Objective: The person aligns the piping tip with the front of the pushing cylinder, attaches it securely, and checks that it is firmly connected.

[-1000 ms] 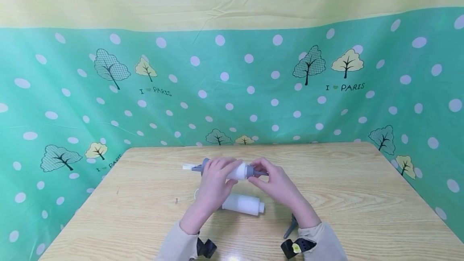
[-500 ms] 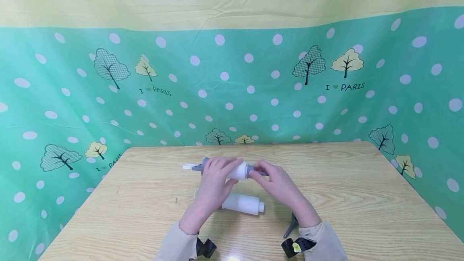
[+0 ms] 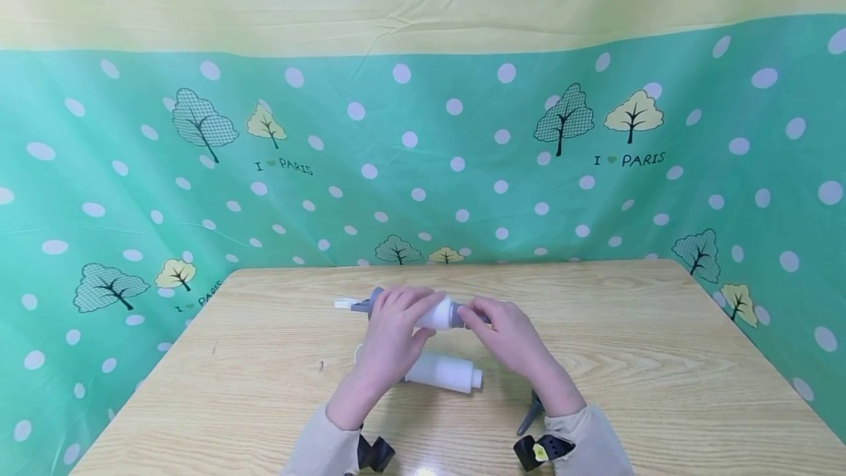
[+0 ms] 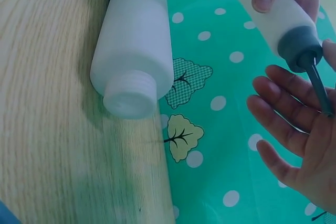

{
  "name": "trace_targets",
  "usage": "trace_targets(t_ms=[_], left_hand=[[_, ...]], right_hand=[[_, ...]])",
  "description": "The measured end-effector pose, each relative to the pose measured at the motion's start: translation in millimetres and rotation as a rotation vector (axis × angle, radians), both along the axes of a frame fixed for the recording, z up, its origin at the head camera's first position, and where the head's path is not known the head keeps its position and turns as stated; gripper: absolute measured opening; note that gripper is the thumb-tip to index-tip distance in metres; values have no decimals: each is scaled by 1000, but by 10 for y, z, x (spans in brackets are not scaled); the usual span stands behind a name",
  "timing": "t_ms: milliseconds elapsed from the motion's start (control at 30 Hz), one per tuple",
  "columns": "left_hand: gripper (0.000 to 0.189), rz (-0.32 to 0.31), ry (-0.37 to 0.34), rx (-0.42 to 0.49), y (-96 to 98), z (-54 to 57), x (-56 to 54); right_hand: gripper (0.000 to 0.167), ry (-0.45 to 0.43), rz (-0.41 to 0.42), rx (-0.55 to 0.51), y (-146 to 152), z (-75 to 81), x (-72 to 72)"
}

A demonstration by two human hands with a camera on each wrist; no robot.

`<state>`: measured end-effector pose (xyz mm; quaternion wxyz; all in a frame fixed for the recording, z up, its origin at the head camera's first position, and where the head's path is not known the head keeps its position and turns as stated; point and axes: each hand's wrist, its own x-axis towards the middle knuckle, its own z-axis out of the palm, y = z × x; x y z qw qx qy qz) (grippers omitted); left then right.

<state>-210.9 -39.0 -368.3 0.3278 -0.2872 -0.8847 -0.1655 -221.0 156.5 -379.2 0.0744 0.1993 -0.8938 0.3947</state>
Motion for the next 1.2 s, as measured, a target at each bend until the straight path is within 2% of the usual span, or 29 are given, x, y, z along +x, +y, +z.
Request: trace_targets(t_ms=[233,433,533,633,733,867,967,1200], left_hand=[[53,5,-12,1,-8,2,1],[53,8,-14,-1,-13,0,-3],[52,5,-6,2,-11,2,-5],[54,2,-2,7,-15,3,-4],[54,2,0,10,-17,4,-4],[54,5,-1,7,-17,10,-1],[54,7,-6,-1,-16,16,6],[52,-12,-2,-19,-3,32,28]], right_hand=[[26,96,-8,-60,12,-2,8],[41,250,76,-103,10,-21,-8],[43,316,123,-119,1,-37,-27],[40,359,127,-121,-5,-43,-30],[34,367,110,-111,-55,79,65],[30,337,84,-93,-72,116,92],[25,297,69,-88,-23,10,15],[15,204,24,-94,1,4,9]])
